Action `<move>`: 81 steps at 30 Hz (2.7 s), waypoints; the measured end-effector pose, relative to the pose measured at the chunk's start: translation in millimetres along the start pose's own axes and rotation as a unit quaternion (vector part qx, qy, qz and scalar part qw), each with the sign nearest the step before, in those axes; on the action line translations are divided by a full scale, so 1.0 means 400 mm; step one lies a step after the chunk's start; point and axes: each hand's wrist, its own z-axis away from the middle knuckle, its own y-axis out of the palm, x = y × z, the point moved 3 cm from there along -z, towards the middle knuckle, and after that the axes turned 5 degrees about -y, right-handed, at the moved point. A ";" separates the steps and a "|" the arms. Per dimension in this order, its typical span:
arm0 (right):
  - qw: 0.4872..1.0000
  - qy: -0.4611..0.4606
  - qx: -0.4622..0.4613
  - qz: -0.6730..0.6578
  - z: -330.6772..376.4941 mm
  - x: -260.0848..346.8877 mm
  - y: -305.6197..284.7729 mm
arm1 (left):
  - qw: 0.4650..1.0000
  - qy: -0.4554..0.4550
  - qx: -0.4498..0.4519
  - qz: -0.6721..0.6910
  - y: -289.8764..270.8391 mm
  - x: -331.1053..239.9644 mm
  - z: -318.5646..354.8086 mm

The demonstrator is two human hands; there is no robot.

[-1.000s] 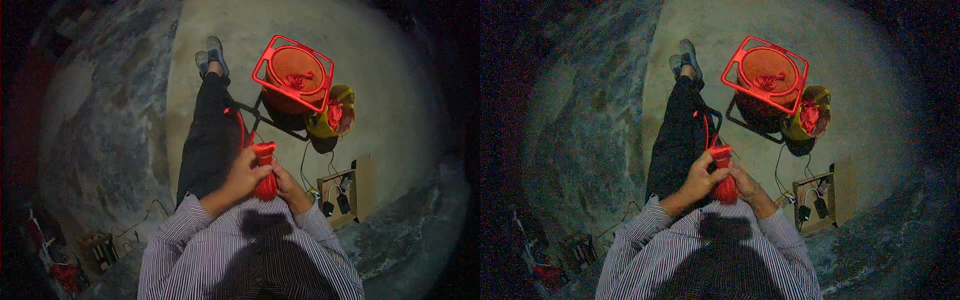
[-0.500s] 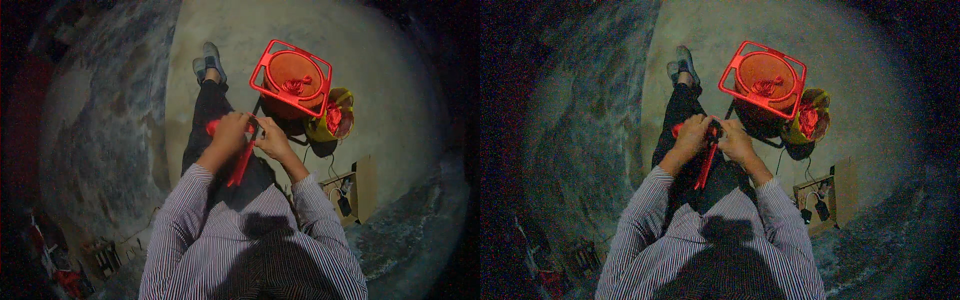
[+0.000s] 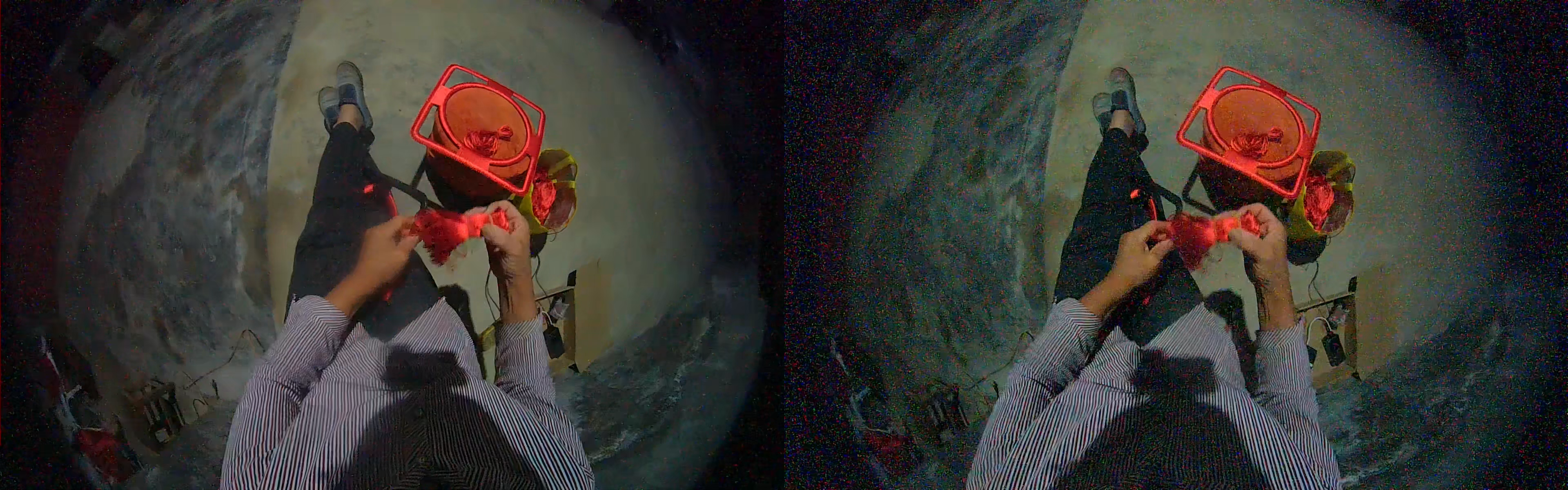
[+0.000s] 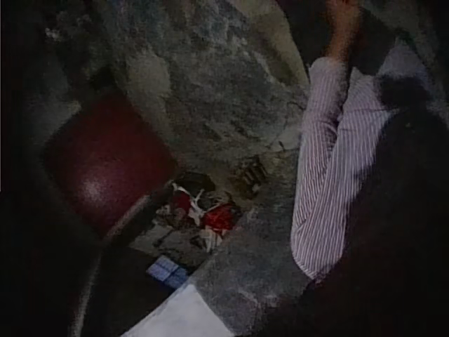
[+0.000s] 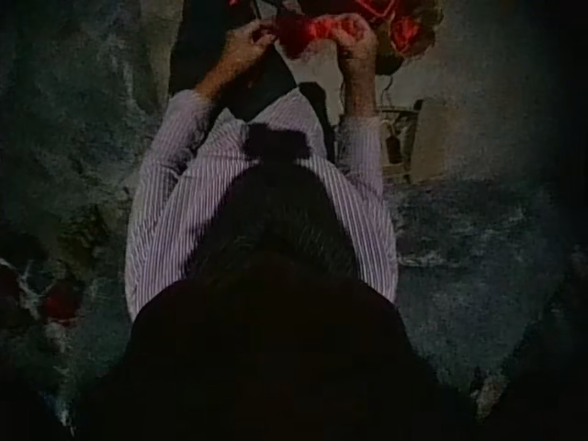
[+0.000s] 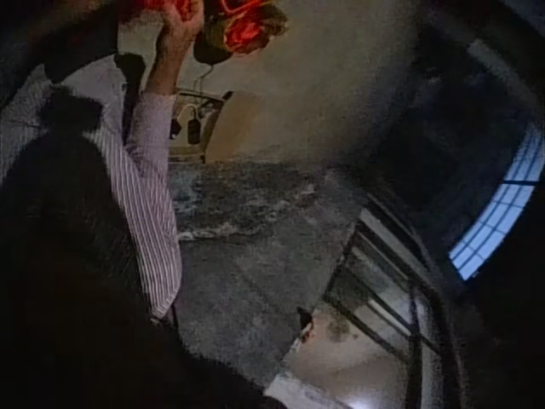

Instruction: Winding red thread onto a small black frame to create a coil.

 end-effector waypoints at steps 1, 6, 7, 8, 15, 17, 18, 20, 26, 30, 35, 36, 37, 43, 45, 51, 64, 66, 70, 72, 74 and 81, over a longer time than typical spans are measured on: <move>0.998 0.014 0.050 -0.026 0.016 0.011 0.016 | 1.000 -0.011 -0.006 0.006 0.001 -0.004 0.012; 0.984 -0.055 -0.006 0.170 0.099 0.078 0.046 | 0.999 -0.033 0.015 0.005 0.011 0.053 0.102; 0.984 -0.054 -0.006 0.171 0.105 0.080 0.040 | 0.998 -0.042 0.033 0.018 0.018 0.059 0.113; 0.994 -0.066 -0.007 0.091 0.112 0.085 0.038 | 0.999 -0.036 0.034 0.017 0.022 0.063 0.114; 0.956 0.151 0.233 -0.093 0.326 0.088 0.209 | 0.999 -0.022 0.010 0.041 0.040 0.064 0.099; 0.929 0.214 0.288 -0.092 0.352 0.118 0.260 | 0.998 -0.043 0.023 0.046 0.036 0.058 0.094; 0.929 0.232 0.280 -0.074 0.361 0.138 0.275 | 0.996 -0.066 0.037 0.053 0.034 0.057 0.094; 0.928 0.250 0.272 -0.056 0.383 0.141 0.271 | 0.997 -0.051 0.032 0.051 0.034 0.062 0.100; 0.931 0.221 0.280 -0.076 0.490 0.158 0.185 | 0.998 -0.024 0.033 0.036 0.049 0.082 0.092; 0.944 -0.037 0.328 -0.010 0.511 0.144 0.202 | 0.996 -0.051 0.066 0.008 0.053 0.101 0.081; 0.765 -0.427 0.148 -0.459 0.599 0.118 0.103 | 0.995 -0.076 0.068 -0.002 0.040 0.063 0.082; 0.784 -0.280 0.346 -0.433 0.495 0.259 0.176 | 0.993 -0.095 0.072 -0.004 0.042 0.050 0.080; 0.755 -0.112 0.524 -0.378 0.445 0.324 0.222 | 0.993 -0.091 0.075 -0.006 0.052 0.047 0.078; -0.062 -0.265 0.222 -0.936 0.314 0.148 0.144 | 0.975 -0.083 -0.056 0.200 -0.042 -0.047 0.042; -0.623 0.001 -0.066 -0.779 0.167 0.159 0.116 | 0.940 -0.160 0.029 0.299 -0.084 -0.020 0.017; -0.663 0.080 -0.203 -0.716 0.025 -0.122 0.125 | 0.998 0.026 -0.025 -0.051 0.011 0.112 -0.086; -0.861 0.190 -0.104 -0.460 0.081 -0.055 0.205 | 0.992 0.028 -0.086 0.090 -0.063 -0.097 0.027; -0.828 0.266 -0.111 -0.481 0.091 -0.052 0.185 | 0.989 -0.012 -0.023 0.144 -0.070 -0.132 0.020; -0.985 -0.031 -0.013 0.167 0.175 -0.031 0.106 | 0.949 -0.113 0.108 0.273 -0.036 -0.027 -0.019; -0.966 0.004 -0.028 0.255 0.216 0.005 0.027 | 0.951 -0.102 0.090 0.276 -0.031 -0.010 -0.032; -0.954 0.011 -0.045 0.296 0.259 0.030 -0.045 | 0.985 -0.127 0.070 0.098 -0.034 0.003 -0.042; -0.959 -0.171 0.122 -0.188 0.472 -0.074 -0.196 | 0.922 -0.216 0.169 0.274 0.027 0.101 -0.044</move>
